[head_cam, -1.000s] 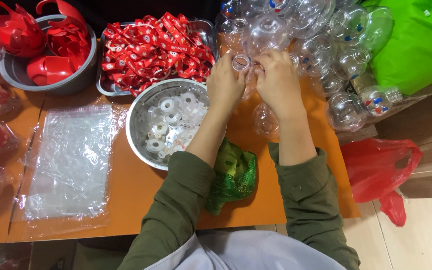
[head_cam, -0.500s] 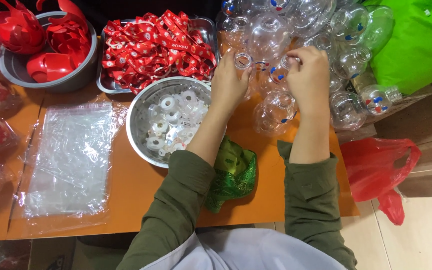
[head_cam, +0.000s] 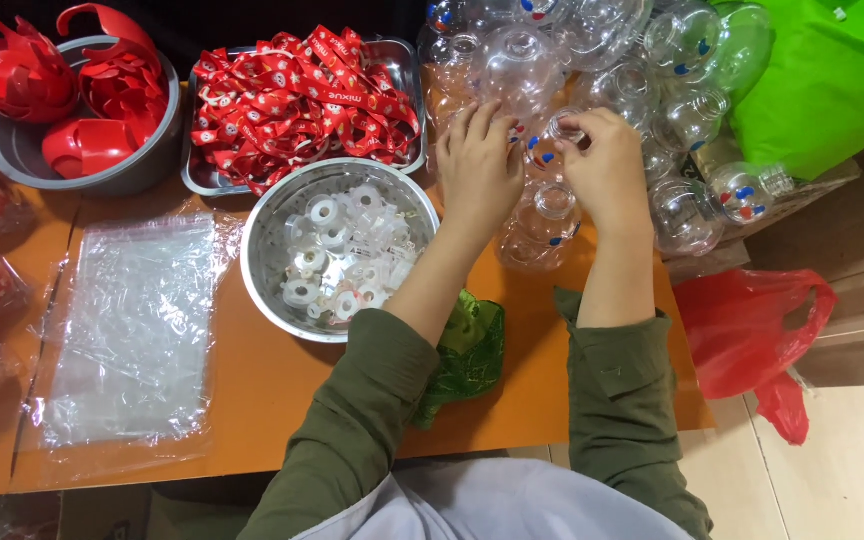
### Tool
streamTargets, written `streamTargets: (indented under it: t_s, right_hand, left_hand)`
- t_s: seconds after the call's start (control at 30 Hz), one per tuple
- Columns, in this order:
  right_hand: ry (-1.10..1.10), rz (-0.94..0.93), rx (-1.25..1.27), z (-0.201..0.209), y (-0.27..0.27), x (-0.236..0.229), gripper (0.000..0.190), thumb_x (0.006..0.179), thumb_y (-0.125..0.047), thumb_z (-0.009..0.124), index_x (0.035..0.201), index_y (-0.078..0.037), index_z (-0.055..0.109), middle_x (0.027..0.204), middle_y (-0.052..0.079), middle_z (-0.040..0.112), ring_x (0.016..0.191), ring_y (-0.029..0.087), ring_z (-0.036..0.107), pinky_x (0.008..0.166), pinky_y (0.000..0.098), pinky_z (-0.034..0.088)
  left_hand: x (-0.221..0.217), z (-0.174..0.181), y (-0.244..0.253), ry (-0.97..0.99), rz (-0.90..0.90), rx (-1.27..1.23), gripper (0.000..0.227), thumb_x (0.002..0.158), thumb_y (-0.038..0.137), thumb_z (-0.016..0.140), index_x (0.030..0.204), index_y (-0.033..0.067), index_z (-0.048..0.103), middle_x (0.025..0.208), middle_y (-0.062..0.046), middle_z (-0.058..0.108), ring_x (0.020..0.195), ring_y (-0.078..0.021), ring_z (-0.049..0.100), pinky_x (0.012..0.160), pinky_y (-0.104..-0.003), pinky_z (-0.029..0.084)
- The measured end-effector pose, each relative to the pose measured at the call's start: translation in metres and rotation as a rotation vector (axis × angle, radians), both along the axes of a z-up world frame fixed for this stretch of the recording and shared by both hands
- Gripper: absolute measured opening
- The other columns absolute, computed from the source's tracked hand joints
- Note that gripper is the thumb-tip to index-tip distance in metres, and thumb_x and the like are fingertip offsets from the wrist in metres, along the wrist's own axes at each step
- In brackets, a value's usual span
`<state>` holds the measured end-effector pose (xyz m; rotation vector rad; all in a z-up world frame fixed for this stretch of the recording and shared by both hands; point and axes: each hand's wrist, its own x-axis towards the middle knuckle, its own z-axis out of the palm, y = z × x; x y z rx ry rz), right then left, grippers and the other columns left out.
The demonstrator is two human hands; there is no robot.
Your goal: Assembling plastic bottles by inserting white plastic caps and attaching red decorative ribbons.
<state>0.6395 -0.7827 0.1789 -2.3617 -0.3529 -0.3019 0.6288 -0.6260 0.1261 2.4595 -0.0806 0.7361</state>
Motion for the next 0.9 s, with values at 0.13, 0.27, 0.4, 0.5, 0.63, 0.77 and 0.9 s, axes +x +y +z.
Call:
streamTargets:
  t_s: [0.13,0.27,0.4,0.5,0.63,0.77,0.9]
  right_hand:
    - [-0.008,-0.022,0.027,-0.012,-0.007,0.007,0.021,0.090,0.000,0.076,0.112,-0.001,0.076,0.107,0.012,0.069,0.094,0.025,0.067,0.085,0.0366,0.056]
    - [-0.280,0.031,-0.017,-0.045,-0.026,0.026,0.019,0.084,0.001,0.087,0.098,-0.003,0.076,0.087,0.013,0.066,0.085,0.034,0.069,0.073,0.0374,0.059]
    - [-0.361,0.017,-0.033,-0.049,-0.032,0.029,0.016,0.087,0.000,0.086,0.096,-0.006,0.074,0.088,0.010,0.064,0.090,0.033,0.066,0.082,0.0394,0.055]
    - [-0.390,0.016,-0.041,-0.045,-0.034,0.028,0.016,0.088,0.001,0.086,0.096,-0.006,0.074,0.088,0.010,0.064,0.092,0.032,0.065,0.083,0.0386,0.055]
    - [-0.402,0.042,-0.016,-0.038,-0.035,0.022,0.016,0.089,0.003,0.086,0.098,-0.004,0.074,0.089,0.013,0.064,0.090,0.034,0.064,0.080,0.0399,0.055]
    - [-0.387,0.048,-0.005,-0.040,-0.035,0.021,0.015,0.089,0.003,0.085,0.096,-0.003,0.074,0.087,0.013,0.064,0.088,0.034,0.064,0.079,0.0404,0.054]
    - [-0.369,0.061,-0.001,-0.051,-0.038,0.026,0.014,0.090,0.002,0.084,0.096,-0.005,0.074,0.088,0.012,0.064,0.087,0.034,0.064,0.078,0.0413,0.054]
  left_hand:
    - [0.004,-0.011,-0.004,-0.023,-0.004,-0.014,0.021,0.096,0.028,0.064,0.114,0.0181,0.067,0.138,-0.004,0.060,0.139,-0.0302,0.043,0.108,-0.058,0.035]
    - [0.013,-0.027,-0.008,-0.095,0.045,-0.040,0.021,0.089,0.027,0.071,0.110,0.0222,0.068,0.127,0.000,0.059,0.133,-0.0267,0.045,0.107,-0.056,0.037]
    - [0.016,-0.034,-0.005,-0.078,0.030,-0.076,0.016,0.091,0.028,0.070,0.107,0.0249,0.071,0.122,0.001,0.060,0.129,-0.0247,0.046,0.106,-0.056,0.036]
    - [0.016,-0.036,-0.005,-0.097,0.043,-0.056,0.016,0.090,0.029,0.070,0.105,0.0248,0.071,0.116,0.003,0.062,0.126,-0.0217,0.046,0.105,-0.055,0.036]
    - [0.012,-0.033,-0.005,-0.154,0.050,-0.043,0.014,0.089,0.031,0.070,0.101,0.0231,0.070,0.113,0.003,0.062,0.123,-0.0209,0.048,0.104,-0.052,0.037]
    - [0.003,-0.024,-0.005,-0.201,-0.035,-0.036,0.020,0.092,0.041,0.068,0.101,0.0226,0.070,0.113,0.003,0.065,0.123,-0.0216,0.051,0.106,-0.051,0.036]
    - [-0.030,0.013,-0.006,-0.103,-0.367,-0.081,0.056,0.080,0.066,0.074,0.110,0.0191,0.071,0.120,-0.004,0.067,0.124,-0.0295,0.054,0.106,-0.063,0.037]
